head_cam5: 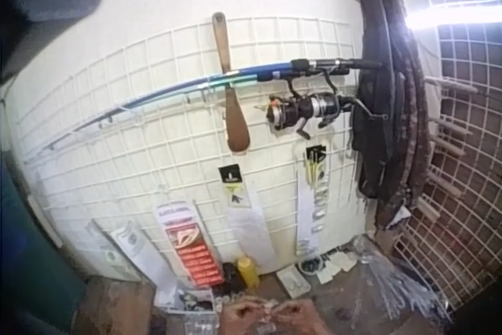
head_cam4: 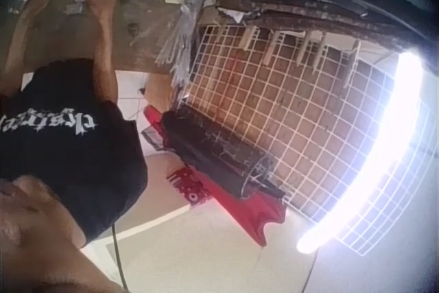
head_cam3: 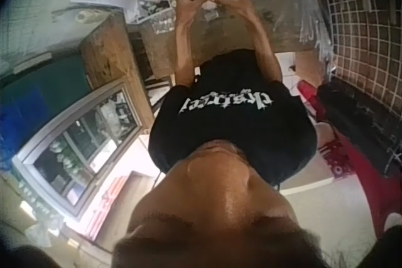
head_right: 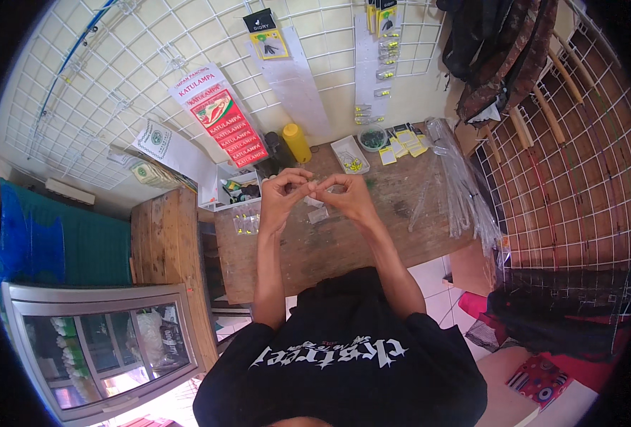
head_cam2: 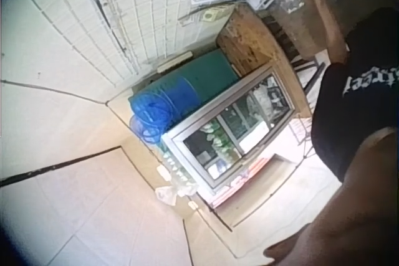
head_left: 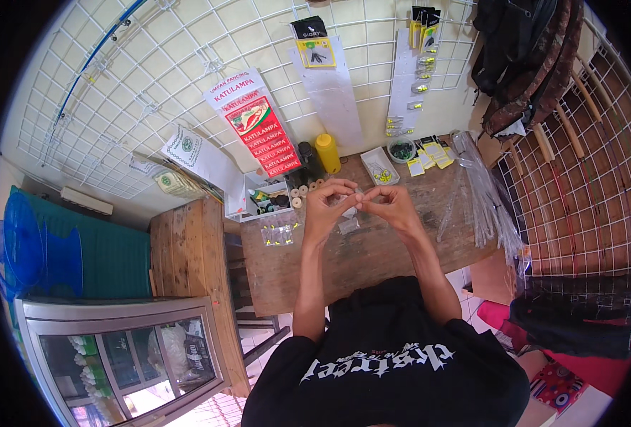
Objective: The person is assembling and preparing fishing tackle, specifically small neon yellow lures or floats, at a workbench.
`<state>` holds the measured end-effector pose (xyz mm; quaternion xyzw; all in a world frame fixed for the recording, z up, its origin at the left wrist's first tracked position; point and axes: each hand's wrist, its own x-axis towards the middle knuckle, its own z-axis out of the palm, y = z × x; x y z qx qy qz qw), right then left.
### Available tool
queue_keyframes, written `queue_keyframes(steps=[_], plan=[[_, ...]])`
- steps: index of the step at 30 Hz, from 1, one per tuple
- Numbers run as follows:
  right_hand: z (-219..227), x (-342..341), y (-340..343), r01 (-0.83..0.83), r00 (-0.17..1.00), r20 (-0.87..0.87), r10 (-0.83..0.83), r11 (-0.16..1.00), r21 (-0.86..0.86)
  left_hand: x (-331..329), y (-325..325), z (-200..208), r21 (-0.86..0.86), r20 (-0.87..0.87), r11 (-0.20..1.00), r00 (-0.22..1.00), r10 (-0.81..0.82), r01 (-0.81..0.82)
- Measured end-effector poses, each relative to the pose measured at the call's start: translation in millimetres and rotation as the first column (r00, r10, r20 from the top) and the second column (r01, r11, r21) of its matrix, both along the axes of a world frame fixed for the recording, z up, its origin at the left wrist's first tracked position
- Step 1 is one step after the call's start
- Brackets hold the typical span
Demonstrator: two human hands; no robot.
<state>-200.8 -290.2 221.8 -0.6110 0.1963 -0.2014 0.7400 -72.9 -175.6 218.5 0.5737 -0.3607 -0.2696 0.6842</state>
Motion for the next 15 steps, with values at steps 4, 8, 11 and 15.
queue_keyframes(steps=[4,8,11,15], plan=[[-1,0,-1,-0.008,0.999,-0.052,0.005,0.999,-0.053,-2,1,0,0.021,0.076,0.999,0.997,0.035,-0.036],[-10,1,1,0.068,0.998,-0.003,-0.070,0.975,-0.212,-2,2,-5,0.056,0.102,0.998,0.994,0.029,-0.034],[-23,-4,2,0.061,0.998,-0.011,-0.062,0.993,-0.106,-4,5,-15,0.071,0.000,0.997,1.000,-0.001,0.001],[-56,-13,-5,0.066,0.991,-0.118,-0.059,0.996,0.060,1,7,-65,0.123,-0.195,0.985,0.970,0.145,-0.122]])
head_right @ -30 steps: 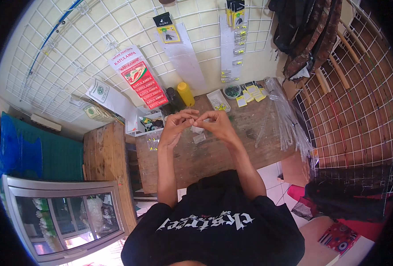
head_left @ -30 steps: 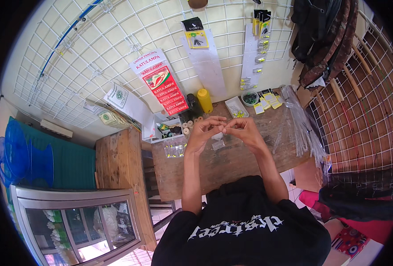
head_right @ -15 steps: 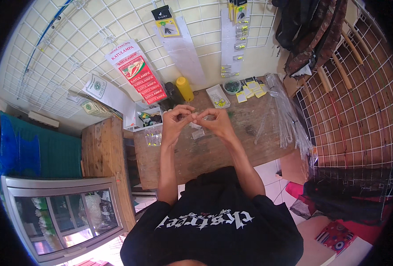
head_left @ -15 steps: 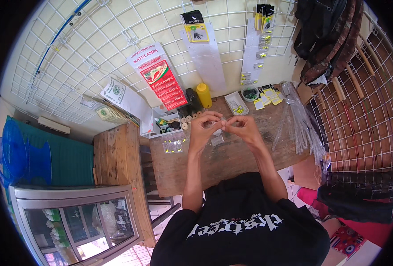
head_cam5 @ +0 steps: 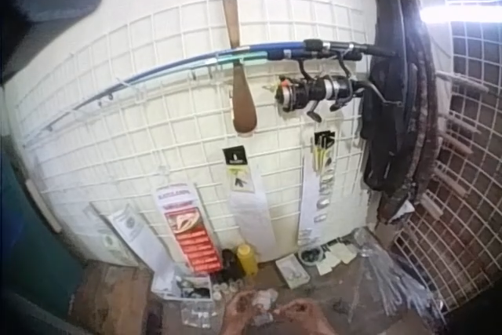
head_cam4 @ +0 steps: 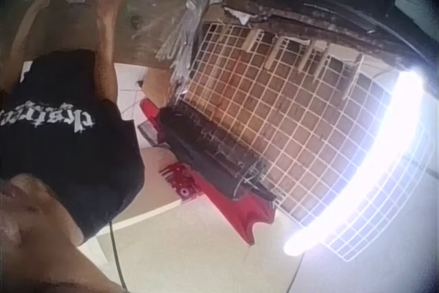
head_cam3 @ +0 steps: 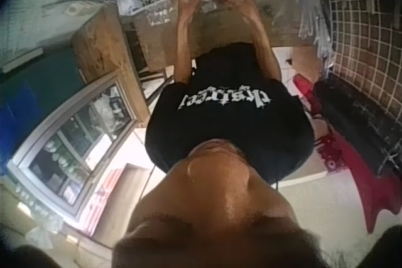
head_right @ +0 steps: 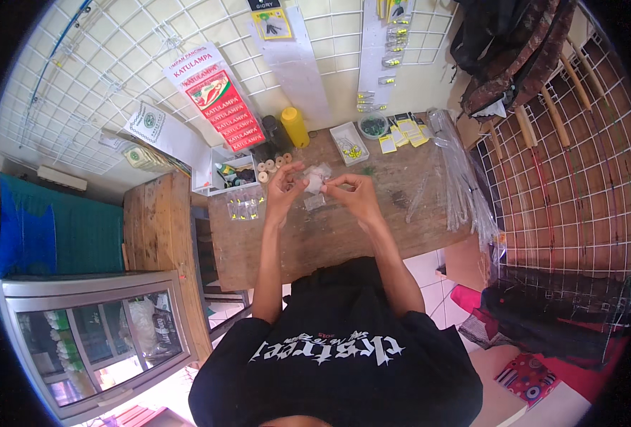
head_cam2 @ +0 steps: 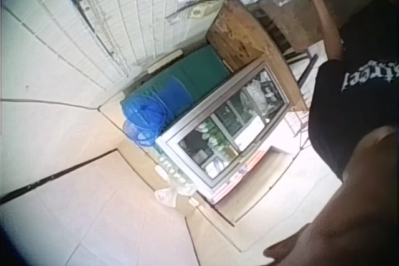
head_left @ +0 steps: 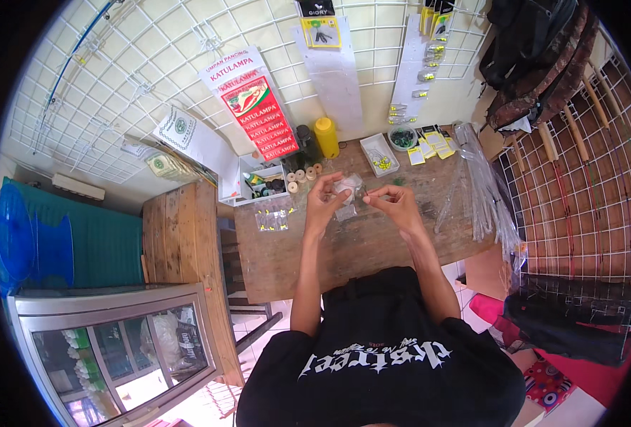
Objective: The person is assembling and preparing fishing tackle, specifically small neon yellow lures or floats, at a workbench.
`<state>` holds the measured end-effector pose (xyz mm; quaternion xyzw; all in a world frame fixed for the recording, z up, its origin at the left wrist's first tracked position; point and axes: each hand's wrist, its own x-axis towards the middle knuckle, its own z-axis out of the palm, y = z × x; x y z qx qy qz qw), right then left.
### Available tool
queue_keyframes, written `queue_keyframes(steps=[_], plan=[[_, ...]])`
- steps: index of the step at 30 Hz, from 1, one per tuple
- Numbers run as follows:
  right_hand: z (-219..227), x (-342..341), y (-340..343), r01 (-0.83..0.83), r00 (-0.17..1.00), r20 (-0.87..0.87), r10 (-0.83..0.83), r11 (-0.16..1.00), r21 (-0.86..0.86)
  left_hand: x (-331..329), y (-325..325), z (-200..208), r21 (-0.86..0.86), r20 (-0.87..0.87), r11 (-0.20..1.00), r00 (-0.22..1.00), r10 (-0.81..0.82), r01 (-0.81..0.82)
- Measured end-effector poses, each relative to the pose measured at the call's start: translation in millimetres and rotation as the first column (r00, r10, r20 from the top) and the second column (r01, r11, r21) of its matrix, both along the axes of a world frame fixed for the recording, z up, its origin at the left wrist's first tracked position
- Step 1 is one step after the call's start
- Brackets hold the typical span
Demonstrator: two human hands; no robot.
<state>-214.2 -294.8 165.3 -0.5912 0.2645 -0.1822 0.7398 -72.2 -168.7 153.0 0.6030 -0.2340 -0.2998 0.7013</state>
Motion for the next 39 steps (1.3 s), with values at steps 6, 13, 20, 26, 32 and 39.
queue_keyframes(steps=[6,13,20,26,32,39], plan=[[-36,-11,1,0.130,0.991,-0.024,-0.130,0.991,-0.018,1,24,-116,0.361,0.695,0.901,0.713,-0.088,-0.241],[-108,-38,3,0.179,0.977,-0.113,-0.182,0.983,-0.029,-15,16,-138,0.524,0.726,0.812,0.634,-0.266,-0.259],[-142,-64,6,0.158,0.960,-0.225,-0.167,0.986,-0.057,-12,11,-143,0.529,0.729,0.811,0.623,-0.284,-0.250],[-145,-64,9,0.151,0.951,-0.263,-0.162,0.987,-0.060,-9,13,-153,0.470,0.716,0.862,0.652,-0.247,-0.190],[-113,-53,9,0.199,0.959,-0.204,-0.194,0.980,0.004,-15,14,-146,0.279,0.462,0.946,0.887,0.019,-0.165],[-43,-28,-1,0.158,0.987,0.002,-0.158,0.987,0.035,-42,14,-95,-0.145,-0.244,0.988,0.966,-0.082,0.047]])
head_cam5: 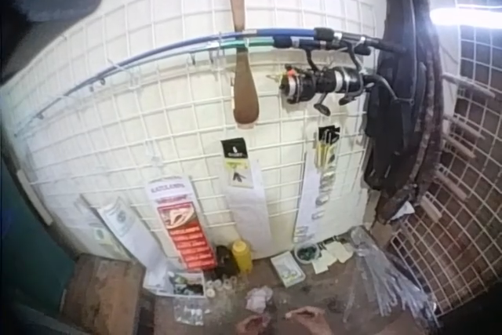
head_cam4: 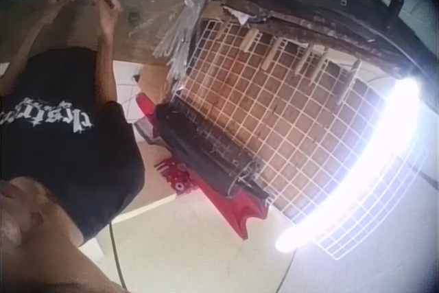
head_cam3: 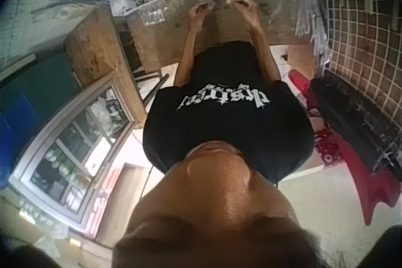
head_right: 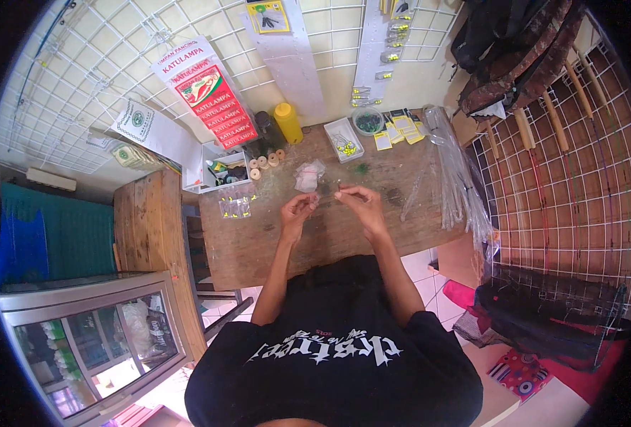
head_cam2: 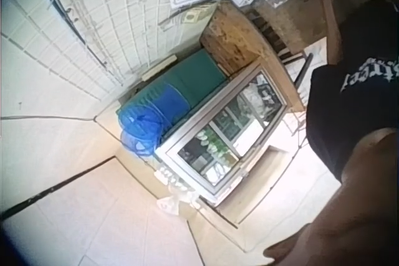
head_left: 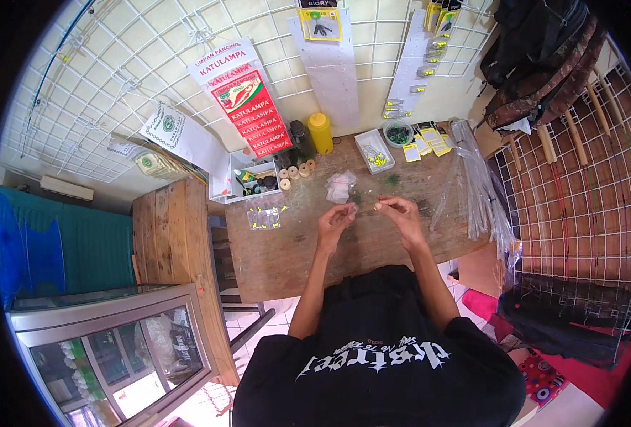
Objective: The person is assembling and preparing fishing tackle, specifically small neon yellow lures or floats, at a workbench.
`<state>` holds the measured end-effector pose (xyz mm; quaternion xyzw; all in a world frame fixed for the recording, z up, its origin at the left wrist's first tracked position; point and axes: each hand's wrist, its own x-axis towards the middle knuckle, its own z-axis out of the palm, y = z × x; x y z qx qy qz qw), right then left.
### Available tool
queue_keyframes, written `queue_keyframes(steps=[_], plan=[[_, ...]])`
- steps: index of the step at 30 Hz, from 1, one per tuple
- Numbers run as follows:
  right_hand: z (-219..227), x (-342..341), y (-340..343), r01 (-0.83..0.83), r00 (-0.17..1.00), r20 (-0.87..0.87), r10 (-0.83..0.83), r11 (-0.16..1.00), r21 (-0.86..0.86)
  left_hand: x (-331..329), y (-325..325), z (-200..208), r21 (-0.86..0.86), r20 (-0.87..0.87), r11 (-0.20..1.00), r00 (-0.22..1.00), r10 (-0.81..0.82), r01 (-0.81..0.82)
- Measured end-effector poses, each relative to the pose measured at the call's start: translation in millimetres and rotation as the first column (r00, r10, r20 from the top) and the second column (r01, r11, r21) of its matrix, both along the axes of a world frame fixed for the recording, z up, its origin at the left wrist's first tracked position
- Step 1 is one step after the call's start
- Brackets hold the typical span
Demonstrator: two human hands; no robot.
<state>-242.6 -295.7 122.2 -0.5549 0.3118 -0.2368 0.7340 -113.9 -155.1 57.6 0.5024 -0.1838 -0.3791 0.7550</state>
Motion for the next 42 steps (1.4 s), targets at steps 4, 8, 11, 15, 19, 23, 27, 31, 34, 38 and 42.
queue_keyframes(steps=[4,8,11,15,19,23,27,31,34,38,42], plan=[[27,8,2,-0.124,0.992,0.051,0.119,0.987,0.104,-1,-1,17,-0.047,-0.046,0.998,0.998,-0.033,0.031],[40,11,8,-0.197,0.977,0.107,0.183,0.971,0.134,-4,-5,31,-0.087,0.009,0.992,0.996,-0.089,0.090],[44,10,9,-0.192,0.979,0.088,0.182,0.975,0.113,-6,-7,40,-0.115,0.021,0.988,0.994,-0.105,0.107],[35,4,6,-0.154,0.987,0.056,0.153,0.988,0.014,-8,-9,50,-0.102,0.101,0.985,0.987,-0.127,0.137],[45,0,8,-0.146,0.989,0.010,0.146,0.989,-0.020,-5,-8,51,-0.101,0.173,0.982,0.975,-0.139,0.158],[55,-11,-6,-0.126,0.989,-0.116,0.087,0.910,-0.394,-3,-9,57,-0.050,0.213,0.992,0.971,-0.105,0.118],[86,-13,-12,-0.243,0.949,-0.310,-0.060,0.489,-0.838,1,-9,67,0.000,0.517,1.000,0.856,-0.002,0.003],[104,-12,-10,-0.351,0.915,-0.401,-0.040,0.409,-0.842,-2,-11,84,0.054,0.633,0.998,0.774,-0.003,-0.041],[113,-8,-7,-0.432,0.876,-0.474,-0.086,0.296,-0.852,-4,-13,90,0.061,0.731,0.996,0.683,0.005,-0.072],[124,-4,-4,-0.543,0.815,-0.571,-0.099,0.215,-0.812,-7,-14,96,0.004,0.822,0.995,0.568,0.053,-0.099],[128,-2,-4,-0.463,0.866,-0.490,-0.098,0.211,-0.861,-12,-17,104,-0.009,0.854,0.993,0.517,0.068,-0.117]])
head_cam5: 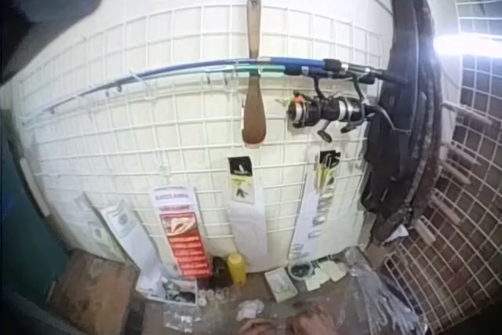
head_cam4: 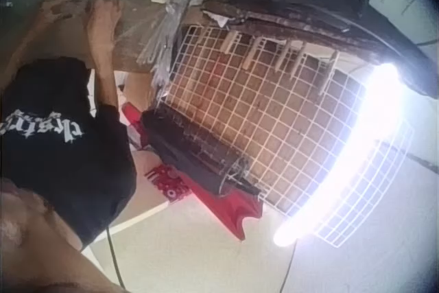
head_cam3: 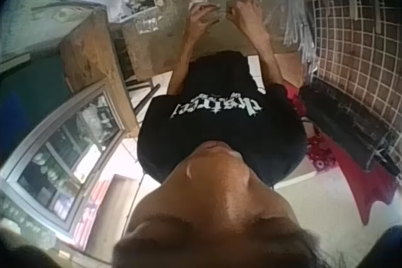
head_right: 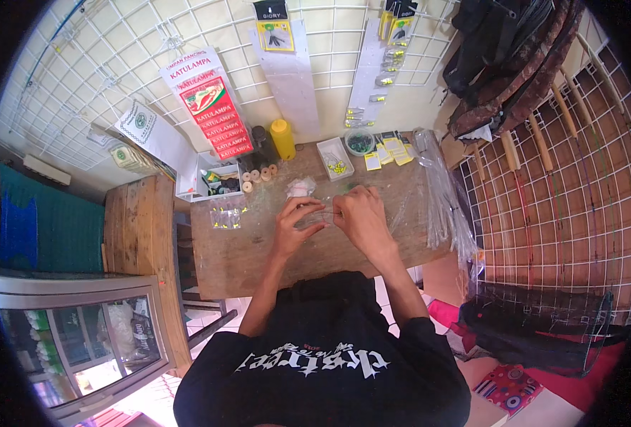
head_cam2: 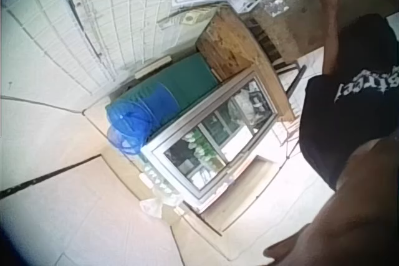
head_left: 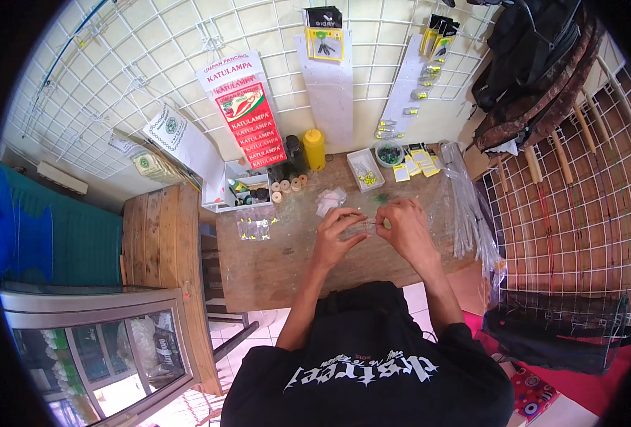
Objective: The person is assembling and preparing fishing tackle, specifically small neon yellow lures or floats, at a workbench.
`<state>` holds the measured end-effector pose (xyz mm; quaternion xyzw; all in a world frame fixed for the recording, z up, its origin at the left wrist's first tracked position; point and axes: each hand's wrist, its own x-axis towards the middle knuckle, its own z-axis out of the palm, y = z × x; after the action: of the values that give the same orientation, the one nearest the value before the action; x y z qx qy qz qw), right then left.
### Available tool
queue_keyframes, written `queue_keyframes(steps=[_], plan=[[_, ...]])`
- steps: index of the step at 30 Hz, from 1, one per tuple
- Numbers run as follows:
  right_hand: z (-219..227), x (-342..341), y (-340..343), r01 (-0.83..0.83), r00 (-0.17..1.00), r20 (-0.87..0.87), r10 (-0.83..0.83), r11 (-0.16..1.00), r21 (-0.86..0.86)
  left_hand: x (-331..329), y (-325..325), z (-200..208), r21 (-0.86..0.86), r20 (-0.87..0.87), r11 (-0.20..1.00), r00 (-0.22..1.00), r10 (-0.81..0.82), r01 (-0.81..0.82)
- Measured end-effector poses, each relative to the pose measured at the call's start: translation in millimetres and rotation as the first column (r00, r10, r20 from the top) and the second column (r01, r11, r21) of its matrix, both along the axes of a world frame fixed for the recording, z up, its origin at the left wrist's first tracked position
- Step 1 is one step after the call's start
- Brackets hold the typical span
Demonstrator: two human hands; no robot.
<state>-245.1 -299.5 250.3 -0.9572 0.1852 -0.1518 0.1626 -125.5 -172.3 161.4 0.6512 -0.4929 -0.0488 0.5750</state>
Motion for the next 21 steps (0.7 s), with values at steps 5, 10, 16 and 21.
queue_keyframes(steps=[5,10,16,21], plan=[[-18,0,-18,-0.007,0.962,0.260,-0.085,0.942,0.334,-7,-3,-24,-0.106,-0.432,0.993,0.902,-0.005,-0.045],[-24,6,-10,-0.247,0.891,0.298,-0.342,0.186,0.951,-15,-7,-27,-0.282,-0.861,0.959,0.436,-0.262,0.019],[-42,5,-9,-0.233,0.926,0.248,-0.284,0.088,0.969,-21,-11,-23,-0.341,-0.853,0.935,0.386,-0.351,0.096],[-43,2,-5,-0.230,0.928,0.249,-0.279,0.098,0.968,-21,-12,-27,-0.363,-0.845,0.927,0.386,-0.371,0.097]])
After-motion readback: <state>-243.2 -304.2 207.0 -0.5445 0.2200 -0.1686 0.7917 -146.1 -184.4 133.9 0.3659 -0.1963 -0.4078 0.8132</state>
